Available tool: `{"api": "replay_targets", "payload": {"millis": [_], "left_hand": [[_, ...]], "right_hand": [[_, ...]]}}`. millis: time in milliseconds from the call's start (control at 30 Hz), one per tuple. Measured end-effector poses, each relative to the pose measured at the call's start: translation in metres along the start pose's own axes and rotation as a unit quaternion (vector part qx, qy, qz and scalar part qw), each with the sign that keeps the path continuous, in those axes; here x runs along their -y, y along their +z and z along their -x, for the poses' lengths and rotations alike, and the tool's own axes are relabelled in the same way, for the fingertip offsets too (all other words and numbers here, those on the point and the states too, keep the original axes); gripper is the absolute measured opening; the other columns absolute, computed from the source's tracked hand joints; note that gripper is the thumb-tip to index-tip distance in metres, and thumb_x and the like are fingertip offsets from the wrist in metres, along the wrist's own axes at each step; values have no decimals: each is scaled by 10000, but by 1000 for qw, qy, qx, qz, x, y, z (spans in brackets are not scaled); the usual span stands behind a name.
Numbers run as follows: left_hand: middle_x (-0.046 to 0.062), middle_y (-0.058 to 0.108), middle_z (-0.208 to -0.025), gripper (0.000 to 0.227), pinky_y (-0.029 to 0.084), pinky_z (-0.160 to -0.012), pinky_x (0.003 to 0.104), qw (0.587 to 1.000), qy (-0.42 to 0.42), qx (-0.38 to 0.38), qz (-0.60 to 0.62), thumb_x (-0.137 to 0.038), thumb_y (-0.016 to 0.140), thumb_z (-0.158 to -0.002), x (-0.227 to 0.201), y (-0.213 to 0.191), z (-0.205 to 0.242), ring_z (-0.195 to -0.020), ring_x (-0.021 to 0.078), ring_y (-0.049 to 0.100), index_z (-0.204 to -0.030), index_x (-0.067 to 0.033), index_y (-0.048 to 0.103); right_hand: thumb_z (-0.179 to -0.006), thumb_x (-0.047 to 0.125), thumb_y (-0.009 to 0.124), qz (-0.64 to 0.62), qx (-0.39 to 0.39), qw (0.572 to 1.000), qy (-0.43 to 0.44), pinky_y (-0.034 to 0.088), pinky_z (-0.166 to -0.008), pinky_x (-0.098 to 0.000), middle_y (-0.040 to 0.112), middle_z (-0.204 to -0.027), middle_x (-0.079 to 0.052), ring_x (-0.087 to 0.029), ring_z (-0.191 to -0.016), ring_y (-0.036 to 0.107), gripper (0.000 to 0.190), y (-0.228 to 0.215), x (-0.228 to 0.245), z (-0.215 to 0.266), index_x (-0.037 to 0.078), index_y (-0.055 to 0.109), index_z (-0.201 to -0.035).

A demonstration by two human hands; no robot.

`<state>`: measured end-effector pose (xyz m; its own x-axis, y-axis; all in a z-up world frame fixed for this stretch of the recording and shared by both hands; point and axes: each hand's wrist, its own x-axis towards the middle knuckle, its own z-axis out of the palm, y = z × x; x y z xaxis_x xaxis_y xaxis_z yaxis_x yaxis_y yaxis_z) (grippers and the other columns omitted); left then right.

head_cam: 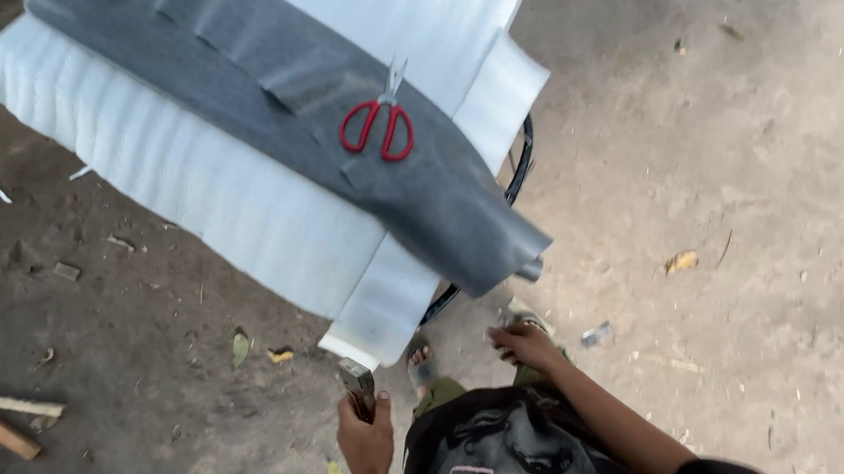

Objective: Cutting foam and fabric to size and stapling it to a wooden frame to create padding.

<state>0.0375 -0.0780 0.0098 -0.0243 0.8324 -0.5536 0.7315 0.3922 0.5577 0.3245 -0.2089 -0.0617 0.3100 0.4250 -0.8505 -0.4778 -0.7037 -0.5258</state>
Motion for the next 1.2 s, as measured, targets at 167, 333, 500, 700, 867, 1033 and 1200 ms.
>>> {"api": "replay_targets", "payload": {"millis": [167, 333, 500, 700, 867, 1033, 1200], "left_hand": [[161, 731, -1143, 455, 600, -858, 483, 984, 139, -39, 103, -367, 674, -934, -78, 50, -8, -1029, 326, 700, -1254, -61, 571], [91, 727, -1139, 480, 520, -902, 419, 962, 142, -155, 173, -407, 715, -933, -175, 105, 14, -1025, 246, 685, -1242, -63, 587], [129, 702, -1211, 508, 510, -958, 411, 960, 159, -162, 164, -359, 709, -935, -237, 152, 40, -1098, 285, 679, -1305, -50, 551], [157, 672, -1152, 423, 511, -924, 427, 943, 237, -216, 85, -254, 758, -894, -314, 182, 26, -1058, 312, 652, -1224, -24, 629], [215, 663, -1124, 486, 441, -946, 532, 895, 329, -294, -68, -189, 773, -868, -373, 199, -58, -1059, 434, 588, -1262, 37, 599], [127, 695, -1147, 549, 499, -946, 573, 860, 218, -408, -213, -336, 900, -724, -410, 227, -122, -1187, 405, 602, -1197, -111, 736], [95, 638, -1248, 532, 407, -1094, 620, 906, 92, -347, -225, -392, 824, -790, -443, 256, -148, -1288, 402, 503, -1243, -148, 687]], "right_hand": [[-915, 452, 710, -29, -86, 996, 25, 540, -845, -417, 761, -1139, -186, -307, -958, 702, 544, -167, 4, -1, -13, 739, -1195], [-1000, 47, 625, -143, -187, 968, -91, 449, -662, -321, 747, -1031, -189, -253, -827, 637, 276, -326, 14, -57, -32, 754, -1231], [-929, 329, 781, -69, -177, 970, -154, 515, -797, -331, 732, -1009, -106, -207, -866, 654, 387, -355, 150, -49, 30, 744, -1173], [-888, 432, 755, 82, -101, 908, -399, 565, -954, -351, 662, -1328, -95, -201, -1130, 672, 626, -309, 323, -101, 195, 586, -1443], [-952, 521, 655, 234, 41, 807, -541, 540, -1024, -431, 556, -1486, -68, -261, -1280, 652, 656, -265, 448, -147, 213, 529, -1518], [-929, 160, 772, 345, 123, 724, -585, 523, -1055, -472, 653, -1358, -100, -342, -1273, 641, 578, -252, 505, -208, 247, 636, -1484], [-931, 198, 758, 489, 230, 665, -516, 570, -961, -518, 711, -1221, -202, -420, -1125, 692, 420, -238, 548, -267, 168, 726, -1349]]}}
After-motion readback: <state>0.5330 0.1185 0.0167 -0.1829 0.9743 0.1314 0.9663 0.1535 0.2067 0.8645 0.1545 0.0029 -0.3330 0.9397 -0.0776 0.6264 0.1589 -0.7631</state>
